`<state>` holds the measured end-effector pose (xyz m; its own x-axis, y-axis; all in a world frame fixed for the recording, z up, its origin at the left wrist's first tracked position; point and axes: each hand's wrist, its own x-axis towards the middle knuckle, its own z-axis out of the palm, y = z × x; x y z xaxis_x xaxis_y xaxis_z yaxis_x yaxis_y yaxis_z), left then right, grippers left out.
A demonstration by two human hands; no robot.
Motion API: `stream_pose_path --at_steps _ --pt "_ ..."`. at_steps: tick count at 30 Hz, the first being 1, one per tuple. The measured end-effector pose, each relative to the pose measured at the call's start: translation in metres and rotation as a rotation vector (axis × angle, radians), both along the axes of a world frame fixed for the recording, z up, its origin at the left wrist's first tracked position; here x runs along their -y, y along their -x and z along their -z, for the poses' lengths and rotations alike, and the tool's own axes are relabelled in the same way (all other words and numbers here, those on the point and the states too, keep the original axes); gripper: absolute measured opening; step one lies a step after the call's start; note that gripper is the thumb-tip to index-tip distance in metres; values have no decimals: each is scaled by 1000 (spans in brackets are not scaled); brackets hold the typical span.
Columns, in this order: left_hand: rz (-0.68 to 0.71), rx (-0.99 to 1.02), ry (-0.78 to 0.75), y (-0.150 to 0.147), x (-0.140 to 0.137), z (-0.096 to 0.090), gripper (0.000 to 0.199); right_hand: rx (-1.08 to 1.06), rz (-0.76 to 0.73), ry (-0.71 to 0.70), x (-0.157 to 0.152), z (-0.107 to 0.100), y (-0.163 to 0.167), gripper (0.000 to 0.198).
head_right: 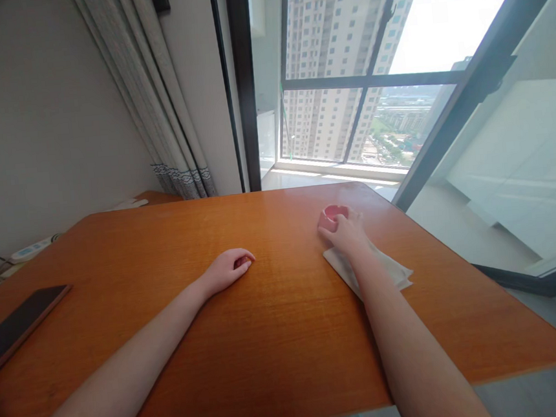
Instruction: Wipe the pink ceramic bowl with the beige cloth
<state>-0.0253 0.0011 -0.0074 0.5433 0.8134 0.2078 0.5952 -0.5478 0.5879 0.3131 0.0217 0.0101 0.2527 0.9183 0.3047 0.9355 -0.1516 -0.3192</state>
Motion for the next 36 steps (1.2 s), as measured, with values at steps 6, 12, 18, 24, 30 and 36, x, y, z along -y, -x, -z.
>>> stream_pose_path --at_steps 6,12,18,24,30,36 --pt "4 2 8 1 0 0 23 -88 194 114 -4 7 -9 77" --pt "2 -10 -4 0 1 1 23 -44 61 97 -3 1 -10 62" --pt "-25 77 -177 -1 6 -5 35 -61 -219 -3 4 -7 48 40" --pt "8 -30 -478 -5 13 -14 62 -232 -640 -90 27 -3 125 31" --pt "68 -158 -585 -3 9 -12 16 -284 -743 -103 41 0 143 29" --pt "-153 -164 -552 13 5 -16 22 -343 -780 -172 34 16 137 66"
